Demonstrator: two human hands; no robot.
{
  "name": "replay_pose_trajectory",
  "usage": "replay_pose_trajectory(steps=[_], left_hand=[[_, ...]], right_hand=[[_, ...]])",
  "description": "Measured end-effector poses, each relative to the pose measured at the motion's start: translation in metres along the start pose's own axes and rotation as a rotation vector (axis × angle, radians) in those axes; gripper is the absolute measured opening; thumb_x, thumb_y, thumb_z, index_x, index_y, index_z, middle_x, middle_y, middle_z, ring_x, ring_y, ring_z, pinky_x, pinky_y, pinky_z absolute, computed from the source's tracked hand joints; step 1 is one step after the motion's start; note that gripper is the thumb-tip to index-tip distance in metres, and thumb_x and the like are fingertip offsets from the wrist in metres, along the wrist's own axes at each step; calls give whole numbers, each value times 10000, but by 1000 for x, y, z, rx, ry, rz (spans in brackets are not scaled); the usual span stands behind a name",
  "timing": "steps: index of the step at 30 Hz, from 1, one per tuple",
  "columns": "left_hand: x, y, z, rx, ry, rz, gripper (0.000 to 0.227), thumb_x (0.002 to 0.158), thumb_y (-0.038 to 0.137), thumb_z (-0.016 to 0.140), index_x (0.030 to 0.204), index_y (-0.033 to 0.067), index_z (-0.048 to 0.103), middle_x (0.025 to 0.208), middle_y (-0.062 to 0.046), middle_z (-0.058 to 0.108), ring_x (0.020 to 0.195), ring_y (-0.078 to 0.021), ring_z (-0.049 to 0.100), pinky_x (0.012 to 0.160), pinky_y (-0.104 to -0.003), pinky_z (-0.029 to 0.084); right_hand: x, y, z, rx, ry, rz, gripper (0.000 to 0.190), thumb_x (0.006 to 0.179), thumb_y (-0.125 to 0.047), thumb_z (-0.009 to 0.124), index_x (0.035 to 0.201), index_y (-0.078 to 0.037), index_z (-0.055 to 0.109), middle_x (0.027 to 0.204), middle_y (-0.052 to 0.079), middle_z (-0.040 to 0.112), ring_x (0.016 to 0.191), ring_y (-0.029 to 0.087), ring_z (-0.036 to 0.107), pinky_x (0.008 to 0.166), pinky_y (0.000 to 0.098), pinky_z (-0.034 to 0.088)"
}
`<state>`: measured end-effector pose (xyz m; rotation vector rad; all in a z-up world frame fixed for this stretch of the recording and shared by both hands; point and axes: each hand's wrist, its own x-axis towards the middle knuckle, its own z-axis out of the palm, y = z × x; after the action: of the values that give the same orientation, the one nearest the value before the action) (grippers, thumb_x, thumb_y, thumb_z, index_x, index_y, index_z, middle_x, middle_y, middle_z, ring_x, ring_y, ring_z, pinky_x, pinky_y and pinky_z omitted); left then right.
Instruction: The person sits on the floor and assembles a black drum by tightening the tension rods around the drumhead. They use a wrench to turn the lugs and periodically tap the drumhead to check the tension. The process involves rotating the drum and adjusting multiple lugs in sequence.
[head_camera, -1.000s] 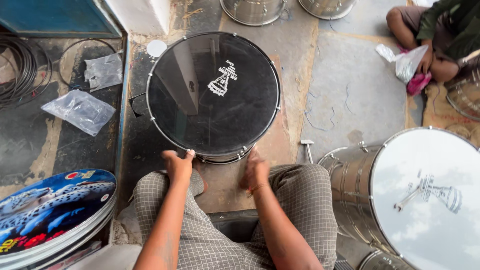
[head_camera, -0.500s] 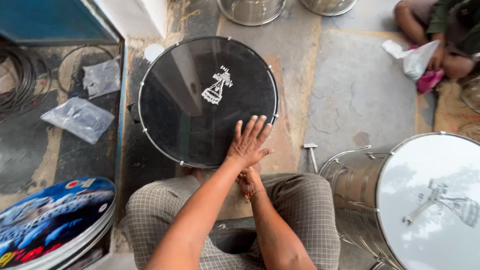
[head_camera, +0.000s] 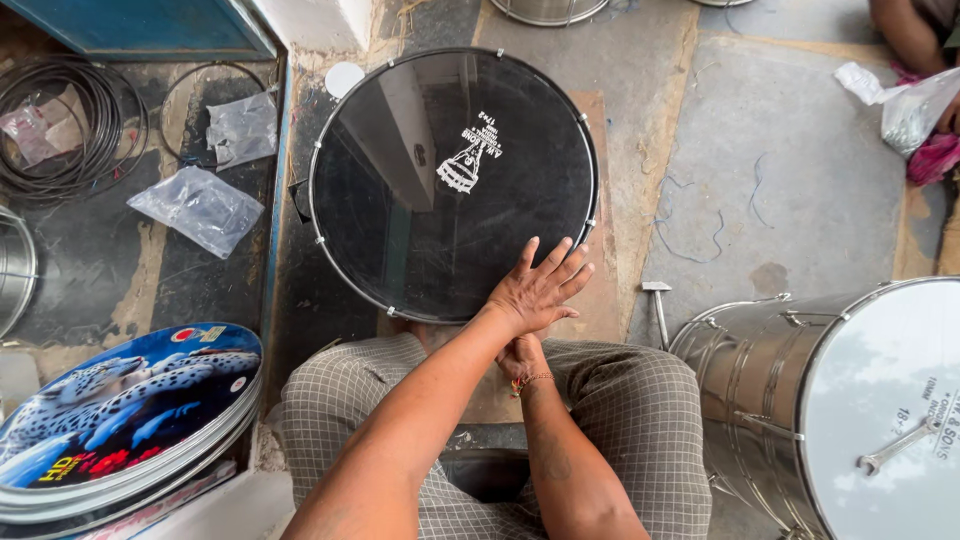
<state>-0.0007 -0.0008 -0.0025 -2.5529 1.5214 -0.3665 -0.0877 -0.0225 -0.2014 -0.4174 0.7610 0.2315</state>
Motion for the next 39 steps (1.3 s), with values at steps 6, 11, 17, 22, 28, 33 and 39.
replay_pose_trajectory(steps=[6,11,17,22,28,33,39], left_hand=[[2,-1,0,15,4,14,770,980,713,390,1590,245,350,1676,-46,263,1546,-291,187,1182,-657,69],[2,0,-7,25,-13,45,773,962,707,409,1577,240,369,1666,-48,277,1535,-287,202,1170,-661,92],[2,0,-9,22,-27,52,761,961,700,409,1574,251,374,1651,-48,289,1530,-288,202,1169,-656,83],[-3,0,0,15,35,35,768,986,711,404,1587,233,379,1658,-60,293,1532,-299,194,1180,-653,79],[2,-5,-19,-102,68,-47,765,946,703,451,1561,249,401,1660,-44,291,1532,-249,214,1194,-637,108],[-19,-87,-68,-495,379,-390,533,929,573,677,1303,210,563,1300,-42,568,1147,-270,579,884,-526,378],[-134,-265,-21,-269,111,-1339,561,915,373,700,1325,28,534,1391,-190,533,1266,-407,518,969,-686,362]], right_hand=[[10,3,5,7,7,7,221,972,-155,552,1183,-88,557,974,41,649,795,148,625,723,362,572],[1,6,9,16,17,3,195,982,-188,557,1148,-87,549,953,38,637,778,142,615,697,346,558],[-7,10,7,38,28,-5,183,993,-228,565,1107,-87,539,929,33,622,759,136,603,666,326,540],[6,11,4,31,42,-24,193,1003,-262,571,1073,-86,531,909,29,610,742,130,593,639,310,526],[-6,-4,26,-18,39,-102,224,1015,-302,578,1031,-86,522,884,25,595,723,124,581,608,291,509],[-63,-46,56,-115,275,-332,261,1025,-335,584,997,-85,514,864,21,583,707,118,571,582,275,494],[-98,-90,101,-315,329,-638,308,1044,-356,611,971,-74,511,846,19,558,690,113,537,548,264,450]])
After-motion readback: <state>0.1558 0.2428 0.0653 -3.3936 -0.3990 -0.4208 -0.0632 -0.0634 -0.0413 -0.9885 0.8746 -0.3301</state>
